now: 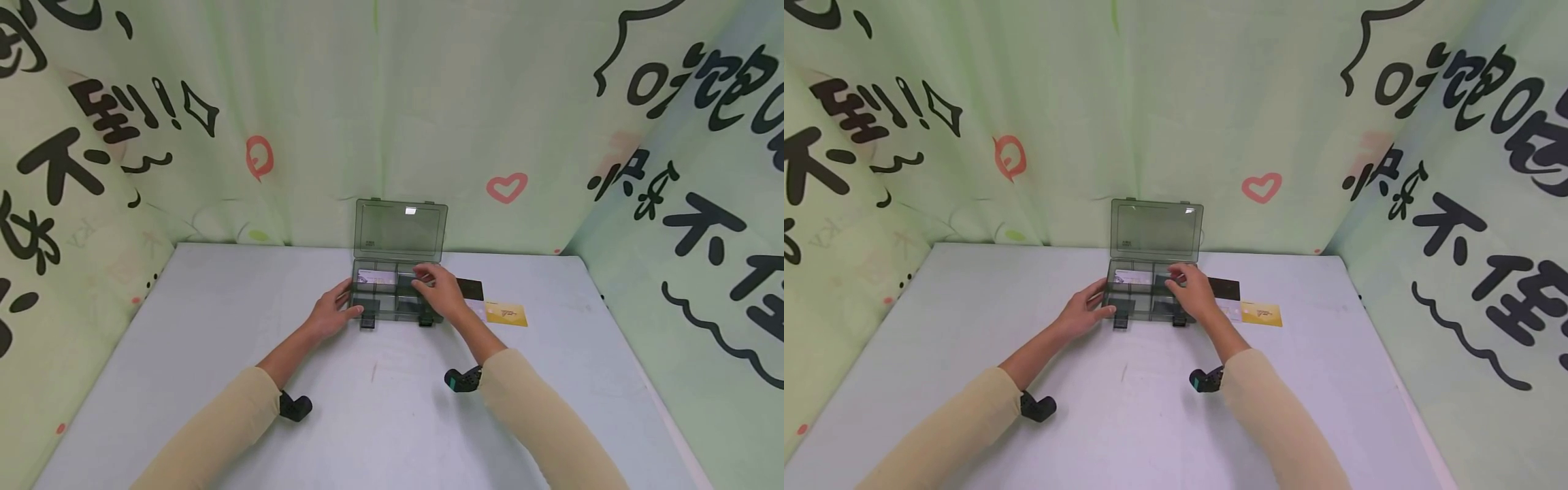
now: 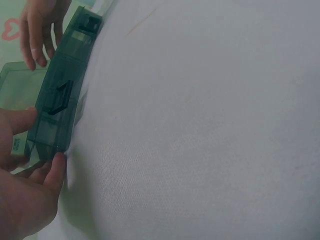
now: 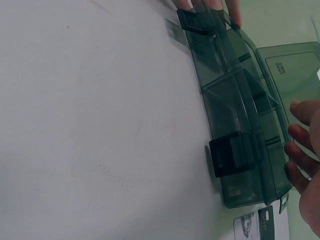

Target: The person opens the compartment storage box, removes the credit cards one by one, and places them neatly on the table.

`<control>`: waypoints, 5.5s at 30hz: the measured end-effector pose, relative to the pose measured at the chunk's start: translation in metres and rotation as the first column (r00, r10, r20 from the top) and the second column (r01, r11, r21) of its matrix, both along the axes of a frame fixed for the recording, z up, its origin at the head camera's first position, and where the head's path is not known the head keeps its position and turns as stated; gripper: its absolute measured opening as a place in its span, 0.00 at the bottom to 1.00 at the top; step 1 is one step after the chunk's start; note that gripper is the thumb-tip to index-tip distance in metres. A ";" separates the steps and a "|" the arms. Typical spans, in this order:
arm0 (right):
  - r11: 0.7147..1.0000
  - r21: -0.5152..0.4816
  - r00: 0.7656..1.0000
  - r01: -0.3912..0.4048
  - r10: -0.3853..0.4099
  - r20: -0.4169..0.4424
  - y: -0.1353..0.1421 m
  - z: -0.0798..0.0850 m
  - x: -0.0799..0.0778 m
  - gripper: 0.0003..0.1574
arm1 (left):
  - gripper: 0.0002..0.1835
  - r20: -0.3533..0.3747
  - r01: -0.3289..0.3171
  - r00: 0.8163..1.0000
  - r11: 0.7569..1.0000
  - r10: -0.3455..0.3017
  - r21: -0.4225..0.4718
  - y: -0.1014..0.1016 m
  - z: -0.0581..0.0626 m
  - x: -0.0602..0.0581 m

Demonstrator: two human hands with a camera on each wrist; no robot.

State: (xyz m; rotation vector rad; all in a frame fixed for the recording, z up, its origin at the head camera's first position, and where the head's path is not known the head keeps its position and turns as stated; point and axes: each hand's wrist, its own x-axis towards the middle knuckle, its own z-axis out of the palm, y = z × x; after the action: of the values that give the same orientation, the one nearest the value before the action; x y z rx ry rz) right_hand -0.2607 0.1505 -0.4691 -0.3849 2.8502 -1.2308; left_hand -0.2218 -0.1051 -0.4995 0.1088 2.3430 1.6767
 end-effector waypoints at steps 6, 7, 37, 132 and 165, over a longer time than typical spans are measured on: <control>0.999 0.031 1.000 -0.008 0.008 0.016 -0.004 0.001 -0.002 0.23 | 0.41 0.003 -0.001 1.000 1.000 0.001 -0.003 -0.001 0.000 0.000; 0.999 0.035 1.000 -0.011 0.011 0.017 -0.005 0.001 -0.003 0.24 | 0.40 0.004 -0.002 1.000 1.000 0.002 -0.001 -0.001 0.000 0.000; 0.976 0.183 0.988 -0.114 0.092 0.122 -0.029 0.002 -0.016 0.25 | 0.41 0.010 0.019 1.000 1.000 -0.019 0.003 -0.002 -0.003 -0.002; 0.993 -0.117 0.975 0.019 0.008 0.223 -0.034 0.003 -0.027 0.10 | 0.41 -0.003 0.030 1.000 0.999 -0.030 -0.019 -0.002 0.003 0.000; 0.982 -0.166 0.986 0.095 -0.070 0.152 0.034 0.020 -0.008 0.18 | 0.41 0.017 0.029 0.999 0.999 -0.028 -0.030 -0.002 0.001 -0.002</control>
State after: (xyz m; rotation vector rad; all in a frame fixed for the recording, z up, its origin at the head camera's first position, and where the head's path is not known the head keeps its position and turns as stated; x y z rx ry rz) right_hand -0.2687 0.1844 -0.4493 -0.1714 2.6709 -1.4609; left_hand -0.2235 -0.1068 -0.4988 0.1212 2.3425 1.6218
